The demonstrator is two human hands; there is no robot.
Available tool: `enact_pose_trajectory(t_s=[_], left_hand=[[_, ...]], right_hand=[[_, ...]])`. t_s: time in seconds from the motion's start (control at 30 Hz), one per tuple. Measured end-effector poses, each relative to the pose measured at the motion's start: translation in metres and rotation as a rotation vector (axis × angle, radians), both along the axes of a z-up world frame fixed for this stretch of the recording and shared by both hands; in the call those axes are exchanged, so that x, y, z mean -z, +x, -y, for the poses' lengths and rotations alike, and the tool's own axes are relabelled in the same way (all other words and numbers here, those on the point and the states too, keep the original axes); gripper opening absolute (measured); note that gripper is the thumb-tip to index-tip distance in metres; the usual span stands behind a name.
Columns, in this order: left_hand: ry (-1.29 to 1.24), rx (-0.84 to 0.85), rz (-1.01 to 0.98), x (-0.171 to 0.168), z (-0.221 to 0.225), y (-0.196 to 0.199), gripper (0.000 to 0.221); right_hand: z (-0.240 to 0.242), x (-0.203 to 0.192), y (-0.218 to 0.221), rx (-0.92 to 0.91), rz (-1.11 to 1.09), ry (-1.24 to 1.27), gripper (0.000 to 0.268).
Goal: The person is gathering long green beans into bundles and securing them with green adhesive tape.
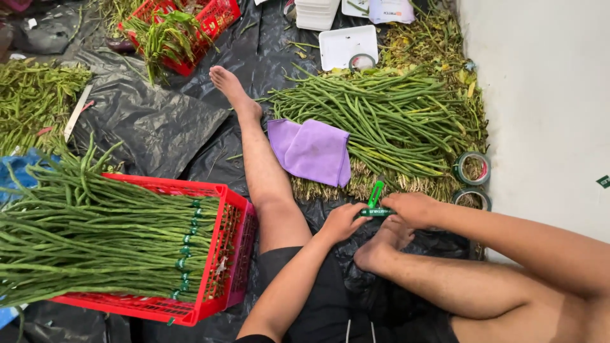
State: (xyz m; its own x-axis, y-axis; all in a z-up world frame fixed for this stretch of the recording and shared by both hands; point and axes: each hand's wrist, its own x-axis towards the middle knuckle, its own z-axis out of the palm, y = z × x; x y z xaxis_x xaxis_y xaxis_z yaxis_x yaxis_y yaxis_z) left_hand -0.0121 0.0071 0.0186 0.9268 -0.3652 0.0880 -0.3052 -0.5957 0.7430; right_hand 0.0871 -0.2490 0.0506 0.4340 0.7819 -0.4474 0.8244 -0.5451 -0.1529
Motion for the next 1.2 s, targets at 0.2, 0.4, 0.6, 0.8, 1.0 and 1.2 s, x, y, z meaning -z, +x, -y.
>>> enact_pose_trajectory(t_s=[0.2, 0.4, 0.6, 0.8, 1.0, 1.2], left_hand=[[0.01, 0.004, -0.082, -0.001, -0.006, 0.004, 0.036], [-0.079, -0.068, -0.095, -0.009, -0.006, 0.009, 0.042], [-0.148, -0.093, -0.145, -0.011, 0.002, 0.017, 0.048], [-0.147, -0.08, -0.072, -0.032, 0.002, 0.012, 0.051], [-0.048, -0.04, 0.067, -0.012, -0.002, 0.021, 0.056], [-0.082, -0.021, 0.246, -0.008, -0.001, 0.022, 0.048]], right_hand=[[0.002, 0.018, 0.006, 0.101, -0.212, 0.207, 0.045], [-0.019, -0.041, -0.007, 0.46, -0.509, 0.351, 0.063], [-0.02, -0.04, -0.002, 0.786, -0.774, 0.347, 0.107], [-0.021, -0.018, -0.003, 0.8, -0.78, 0.351, 0.134], [-0.028, -0.007, -0.018, 0.723, -0.645, 0.225, 0.123], [-0.03, -0.017, -0.013, 0.644, -0.564, 0.124, 0.122]])
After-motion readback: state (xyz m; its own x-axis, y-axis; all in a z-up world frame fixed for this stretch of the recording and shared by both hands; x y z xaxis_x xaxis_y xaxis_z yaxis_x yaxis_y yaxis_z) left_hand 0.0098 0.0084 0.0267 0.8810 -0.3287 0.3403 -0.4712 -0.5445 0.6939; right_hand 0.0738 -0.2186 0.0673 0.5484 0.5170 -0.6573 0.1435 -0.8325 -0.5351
